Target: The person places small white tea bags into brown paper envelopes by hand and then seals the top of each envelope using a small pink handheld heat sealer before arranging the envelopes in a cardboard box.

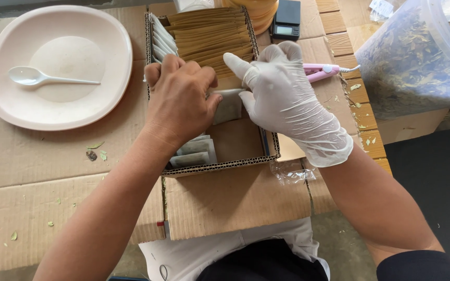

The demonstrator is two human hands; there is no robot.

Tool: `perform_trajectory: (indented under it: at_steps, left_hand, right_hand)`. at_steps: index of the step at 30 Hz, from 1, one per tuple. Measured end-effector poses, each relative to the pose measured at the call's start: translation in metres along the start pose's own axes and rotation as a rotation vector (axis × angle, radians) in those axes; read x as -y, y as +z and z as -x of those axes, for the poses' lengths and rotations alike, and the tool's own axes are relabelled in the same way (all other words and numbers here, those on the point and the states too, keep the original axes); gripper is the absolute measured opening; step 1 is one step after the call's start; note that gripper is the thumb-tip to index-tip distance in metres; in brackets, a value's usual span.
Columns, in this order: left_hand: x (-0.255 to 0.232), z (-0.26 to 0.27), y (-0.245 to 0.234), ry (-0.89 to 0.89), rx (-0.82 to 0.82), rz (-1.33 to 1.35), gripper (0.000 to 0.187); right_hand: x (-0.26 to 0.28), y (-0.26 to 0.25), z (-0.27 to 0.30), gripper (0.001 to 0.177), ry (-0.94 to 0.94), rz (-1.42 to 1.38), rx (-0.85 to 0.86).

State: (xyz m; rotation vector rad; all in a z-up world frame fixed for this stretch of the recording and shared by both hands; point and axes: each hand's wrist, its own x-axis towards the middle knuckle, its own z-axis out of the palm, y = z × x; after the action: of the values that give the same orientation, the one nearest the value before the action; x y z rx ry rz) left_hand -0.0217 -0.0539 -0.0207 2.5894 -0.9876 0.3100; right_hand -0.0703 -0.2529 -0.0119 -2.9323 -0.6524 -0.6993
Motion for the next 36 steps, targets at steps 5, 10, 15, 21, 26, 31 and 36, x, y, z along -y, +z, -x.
perform_trajectory:
  at_steps: [5, 10, 15, 21, 26, 31, 36]
  left_hand:
    - [0.001, 0.001, 0.0, 0.001, -0.039, -0.023, 0.026]
    - [-0.002, -0.006, -0.01, 0.02, -0.052, 0.062, 0.025]
    - [-0.015, -0.023, -0.024, 0.079, -0.021, 0.142, 0.026]
    - [-0.035, -0.052, -0.018, 0.16, 0.057, 0.174, 0.033]
    - [-0.066, -0.09, -0.001, 0.151, 0.201, 0.062, 0.033]
    - [-0.097, -0.129, 0.03, 0.123, 0.502, -0.115, 0.035]
    - [-0.122, -0.158, 0.045, 0.079, 0.707, -0.223, 0.037]
  right_hand:
    - [0.001, -0.005, 0.0, 0.042, -0.026, 0.014, -0.069]
    - [-0.001, -0.015, 0.002, 0.033, -0.042, -0.037, -0.101]
    - [-0.012, -0.025, 0.011, 0.029, 0.021, -0.13, -0.168]
    - [-0.038, -0.027, 0.024, 0.02, 0.151, -0.276, -0.249]
    - [-0.074, -0.026, 0.045, 0.032, 0.324, -0.323, -0.203]
    - [-0.114, -0.022, 0.07, 0.035, 0.5, -0.362, -0.143]
    - [-0.135, -0.014, 0.086, 0.036, 0.533, -0.336, -0.055]
